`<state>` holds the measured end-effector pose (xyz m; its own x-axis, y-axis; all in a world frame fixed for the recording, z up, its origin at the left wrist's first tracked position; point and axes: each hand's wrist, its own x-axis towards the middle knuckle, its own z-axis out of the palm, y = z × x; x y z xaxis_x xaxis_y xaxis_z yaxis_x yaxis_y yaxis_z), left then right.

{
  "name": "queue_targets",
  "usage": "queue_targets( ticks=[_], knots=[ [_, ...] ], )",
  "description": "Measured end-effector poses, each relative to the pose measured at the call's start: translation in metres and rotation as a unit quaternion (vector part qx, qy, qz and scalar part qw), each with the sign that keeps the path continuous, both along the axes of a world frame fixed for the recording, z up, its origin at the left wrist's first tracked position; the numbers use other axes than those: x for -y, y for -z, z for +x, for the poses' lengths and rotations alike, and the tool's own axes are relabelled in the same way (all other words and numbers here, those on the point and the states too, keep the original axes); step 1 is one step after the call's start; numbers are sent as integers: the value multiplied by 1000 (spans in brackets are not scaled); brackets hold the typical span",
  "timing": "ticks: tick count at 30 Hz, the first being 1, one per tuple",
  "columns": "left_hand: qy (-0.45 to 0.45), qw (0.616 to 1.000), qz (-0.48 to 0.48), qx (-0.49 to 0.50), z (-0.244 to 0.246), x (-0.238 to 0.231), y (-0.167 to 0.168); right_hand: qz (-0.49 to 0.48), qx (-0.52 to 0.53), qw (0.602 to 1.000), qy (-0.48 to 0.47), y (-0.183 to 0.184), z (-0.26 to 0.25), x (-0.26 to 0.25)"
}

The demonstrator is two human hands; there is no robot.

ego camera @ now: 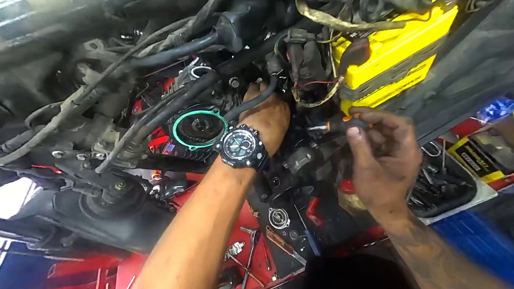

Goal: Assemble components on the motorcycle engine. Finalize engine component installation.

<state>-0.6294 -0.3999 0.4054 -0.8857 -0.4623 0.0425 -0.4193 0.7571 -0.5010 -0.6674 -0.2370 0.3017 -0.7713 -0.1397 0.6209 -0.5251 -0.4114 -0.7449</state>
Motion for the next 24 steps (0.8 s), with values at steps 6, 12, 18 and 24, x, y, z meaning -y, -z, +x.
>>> queue_targets(
  ticks=[6, 12, 18, 24],
  knots=[
    [17, 1000, 1, 15, 5, -5, -6, -1, 21, 1000, -15, 2, 10, -33],
    [108, 993, 32, -38, 47, -13, -15, 83, 26, 992, -87, 18, 34, -60],
    [86, 916, 275, -280, 182, -47, 56, 346, -60, 908, -228, 73, 47, -74],
    [-226, 807, 475, -268, 282, -75, 252, 606, -185, 711, -304, 152, 56, -68]
  ],
)
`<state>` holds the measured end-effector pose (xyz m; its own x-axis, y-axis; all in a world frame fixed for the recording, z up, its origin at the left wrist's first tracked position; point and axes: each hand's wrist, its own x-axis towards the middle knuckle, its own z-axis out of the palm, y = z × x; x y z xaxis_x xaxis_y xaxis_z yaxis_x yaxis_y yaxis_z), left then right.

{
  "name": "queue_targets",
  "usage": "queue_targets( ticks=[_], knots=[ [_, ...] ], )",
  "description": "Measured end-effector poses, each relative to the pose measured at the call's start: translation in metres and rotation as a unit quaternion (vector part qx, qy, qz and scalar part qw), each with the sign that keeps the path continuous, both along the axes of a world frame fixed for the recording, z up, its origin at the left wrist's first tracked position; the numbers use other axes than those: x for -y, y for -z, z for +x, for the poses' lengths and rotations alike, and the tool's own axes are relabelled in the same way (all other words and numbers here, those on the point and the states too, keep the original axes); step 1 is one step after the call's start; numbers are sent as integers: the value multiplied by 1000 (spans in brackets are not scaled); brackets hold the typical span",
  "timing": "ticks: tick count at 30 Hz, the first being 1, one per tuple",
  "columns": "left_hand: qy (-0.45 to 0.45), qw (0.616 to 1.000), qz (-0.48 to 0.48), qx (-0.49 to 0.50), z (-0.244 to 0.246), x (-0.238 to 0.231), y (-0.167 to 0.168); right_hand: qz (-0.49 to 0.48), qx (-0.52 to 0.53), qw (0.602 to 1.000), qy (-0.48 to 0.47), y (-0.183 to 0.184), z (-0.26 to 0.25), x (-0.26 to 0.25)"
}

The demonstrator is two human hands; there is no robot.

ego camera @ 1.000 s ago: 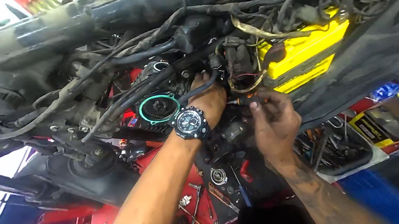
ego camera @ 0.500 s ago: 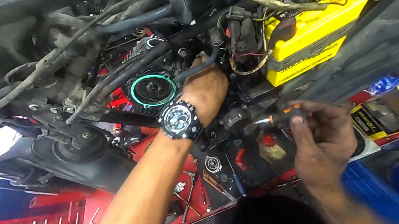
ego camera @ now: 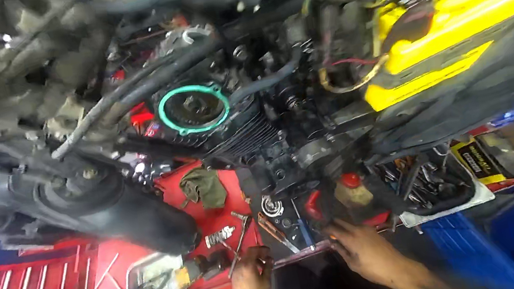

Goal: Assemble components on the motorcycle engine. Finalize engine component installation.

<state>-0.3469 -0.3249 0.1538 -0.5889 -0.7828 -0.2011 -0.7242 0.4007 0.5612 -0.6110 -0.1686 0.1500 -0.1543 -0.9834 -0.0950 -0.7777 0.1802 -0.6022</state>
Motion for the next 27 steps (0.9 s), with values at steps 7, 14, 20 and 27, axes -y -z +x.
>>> queue_targets(
  ticks=[7, 14, 20, 27],
  knots=[
    [-127, 975, 146, 113, 37, -25, 125, 145, -42, 987, 49, 88, 8, 5],
    [-211, 967, 119, 73, 8, -5, 196, 143, -110, 982, 56, 155, 5, 36],
    [-193, 975, 98, 58, 6, -4, 234, 208, -174, 962, 24, 198, 4, 55],
    [-259, 956, 46, 132, 8, 32, 206, 174, -129, 974, 70, 191, 4, 19]
  ],
)
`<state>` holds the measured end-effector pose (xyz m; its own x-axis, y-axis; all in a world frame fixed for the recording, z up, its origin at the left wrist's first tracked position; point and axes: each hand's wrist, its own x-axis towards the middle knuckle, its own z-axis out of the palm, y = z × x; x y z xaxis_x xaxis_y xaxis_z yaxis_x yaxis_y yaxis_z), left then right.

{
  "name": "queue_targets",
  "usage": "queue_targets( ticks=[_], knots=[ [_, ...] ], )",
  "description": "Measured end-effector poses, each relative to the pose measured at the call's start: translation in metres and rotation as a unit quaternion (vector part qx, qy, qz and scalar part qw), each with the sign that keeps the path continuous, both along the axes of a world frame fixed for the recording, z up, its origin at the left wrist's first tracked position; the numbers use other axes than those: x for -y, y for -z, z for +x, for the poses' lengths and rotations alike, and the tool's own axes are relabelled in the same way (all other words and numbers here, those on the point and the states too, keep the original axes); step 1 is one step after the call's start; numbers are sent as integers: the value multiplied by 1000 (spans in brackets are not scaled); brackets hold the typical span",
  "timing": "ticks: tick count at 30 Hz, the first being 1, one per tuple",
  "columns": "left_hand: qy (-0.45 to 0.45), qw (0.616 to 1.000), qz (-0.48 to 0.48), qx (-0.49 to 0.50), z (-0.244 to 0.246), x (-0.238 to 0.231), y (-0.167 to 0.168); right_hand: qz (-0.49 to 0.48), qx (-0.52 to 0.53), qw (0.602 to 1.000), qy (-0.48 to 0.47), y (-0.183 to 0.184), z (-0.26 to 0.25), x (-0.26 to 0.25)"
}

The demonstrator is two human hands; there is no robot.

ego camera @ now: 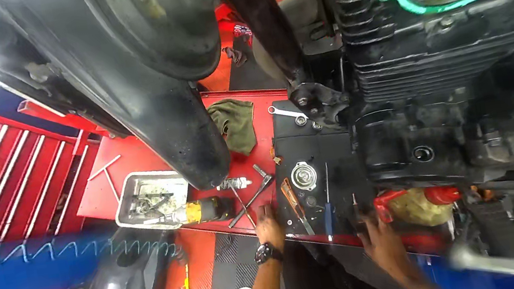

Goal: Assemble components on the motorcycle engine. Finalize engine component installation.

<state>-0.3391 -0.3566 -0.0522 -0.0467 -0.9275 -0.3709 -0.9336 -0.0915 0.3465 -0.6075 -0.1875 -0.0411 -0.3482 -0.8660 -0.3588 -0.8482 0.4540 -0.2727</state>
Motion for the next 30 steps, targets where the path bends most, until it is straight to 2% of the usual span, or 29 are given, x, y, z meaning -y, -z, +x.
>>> queue_targets(
  ticks=[4, 7, 8, 11, 13, 15, 17, 21, 23, 26, 28, 30],
  knots=[
    [22, 989, 106, 98, -9, 32, -5, -3, 48, 999, -1, -22, 5, -19],
    [20, 985, 132, 111, -11, 34, -9, 59, 128, 988, -58, -61, 8, -20],
    [9, 987, 128, 97, -10, 32, -16, 48, 147, 985, -79, -75, 11, -19],
    [-32, 999, 15, -31, -14, 13, -56, -65, 172, 976, -117, -124, 22, -17],
    [-47, 977, -110, -176, -24, -10, -102, -193, 180, 958, -114, -162, 30, -12],
    [-43, 926, -176, -331, -43, -33, -162, -321, 170, 927, -92, -201, 35, -4],
    [-26, 873, -193, -448, -65, -53, -225, -429, 151, 888, -69, -236, 34, 6],
    [15, 778, -143, -611, -113, -63, -321, -565, 137, 812, -54, -292, 17, 35],
    [1, 746, -101, -658, -140, -58, -346, -600, 160, 783, -37, -313, 6, 46],
    [5, 723, -43, -690, -172, -44, -361, -620, 220, 752, 35, -332, -13, 59],
    [47, 723, -13, -689, -185, -36, -367, -618, 250, 736, 121, -347, -29, 67],
    [85, 738, -5, -669, -193, -35, -371, -617, 231, 728, 190, -359, -49, 76]
  ],
)
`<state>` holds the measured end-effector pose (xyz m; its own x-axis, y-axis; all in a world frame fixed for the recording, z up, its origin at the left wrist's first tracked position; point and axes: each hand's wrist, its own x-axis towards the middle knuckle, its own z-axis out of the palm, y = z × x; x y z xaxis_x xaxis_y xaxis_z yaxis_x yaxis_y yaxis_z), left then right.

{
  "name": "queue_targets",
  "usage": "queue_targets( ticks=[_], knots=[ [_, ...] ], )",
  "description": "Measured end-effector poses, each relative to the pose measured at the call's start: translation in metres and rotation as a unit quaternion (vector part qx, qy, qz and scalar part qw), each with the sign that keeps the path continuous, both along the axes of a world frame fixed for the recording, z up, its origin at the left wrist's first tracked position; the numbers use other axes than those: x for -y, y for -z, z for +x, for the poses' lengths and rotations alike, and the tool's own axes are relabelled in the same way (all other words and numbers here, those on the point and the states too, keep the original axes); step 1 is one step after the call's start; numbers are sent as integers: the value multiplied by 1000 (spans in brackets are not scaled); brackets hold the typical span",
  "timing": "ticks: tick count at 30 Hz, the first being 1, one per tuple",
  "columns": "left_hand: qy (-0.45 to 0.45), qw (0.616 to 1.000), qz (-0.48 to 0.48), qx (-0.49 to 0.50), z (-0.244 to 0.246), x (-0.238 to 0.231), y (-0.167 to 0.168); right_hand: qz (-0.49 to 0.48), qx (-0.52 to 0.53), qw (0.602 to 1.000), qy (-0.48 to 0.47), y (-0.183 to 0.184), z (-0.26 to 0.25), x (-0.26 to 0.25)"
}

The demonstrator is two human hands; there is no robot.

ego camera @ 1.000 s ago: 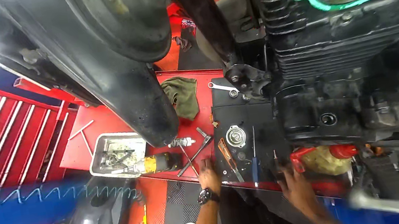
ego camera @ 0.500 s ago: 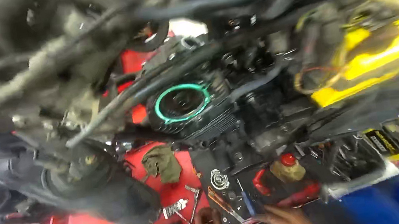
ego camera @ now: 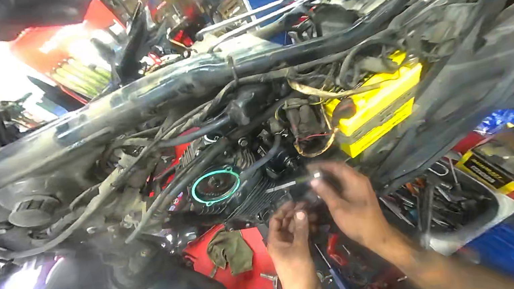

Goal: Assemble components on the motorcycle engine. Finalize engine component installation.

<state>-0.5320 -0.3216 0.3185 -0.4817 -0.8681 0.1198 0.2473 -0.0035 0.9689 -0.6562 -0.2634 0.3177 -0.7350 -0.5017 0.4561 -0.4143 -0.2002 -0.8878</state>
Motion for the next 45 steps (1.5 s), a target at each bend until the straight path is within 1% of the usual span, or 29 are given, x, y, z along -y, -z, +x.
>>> queue_targets(
  ticks=[2, 6, 10, 13, 15, 18, 22, 24, 27, 31, 38, 45],
  knots=[
    [8, 999, -31, 33, -2, -7, 3, 12, -30, 997, 68, -1, -14, 10],
    [12, 992, -89, 90, 4, -21, 16, 19, -44, 987, 153, 7, -19, 30],
    [3, 982, -142, 125, 20, -27, 32, 42, -67, 978, 191, 8, -15, 36],
    [-31, 973, -177, 147, 40, -24, 49, 44, -73, 977, 195, 10, -17, 35],
    [-53, 969, -180, 163, 52, -22, 58, 58, -89, 974, 198, 12, -16, 36],
    [-63, 966, -163, 188, 63, -24, 67, 97, -92, 970, 202, 4, -14, 40],
    [-41, 967, -146, 205, 69, -41, 82, 145, -119, 958, 218, -5, -11, 46],
    [-21, 969, -132, 209, 70, -51, 86, 159, -115, 954, 226, -8, -8, 48],
    [5, 969, -116, 220, 72, -62, 88, 168, -108, 952, 231, -10, -6, 48],
    [22, 965, -127, 226, 75, -67, 92, 166, -114, 951, 235, -5, -8, 47],
    [15, 951, -206, 228, 71, -58, 86, 154, -97, 957, 225, -3, -10, 48],
    [-20, 930, -303, 209, 58, -39, 64, 172, -67, 960, 210, -6, -8, 45]
  ],
)
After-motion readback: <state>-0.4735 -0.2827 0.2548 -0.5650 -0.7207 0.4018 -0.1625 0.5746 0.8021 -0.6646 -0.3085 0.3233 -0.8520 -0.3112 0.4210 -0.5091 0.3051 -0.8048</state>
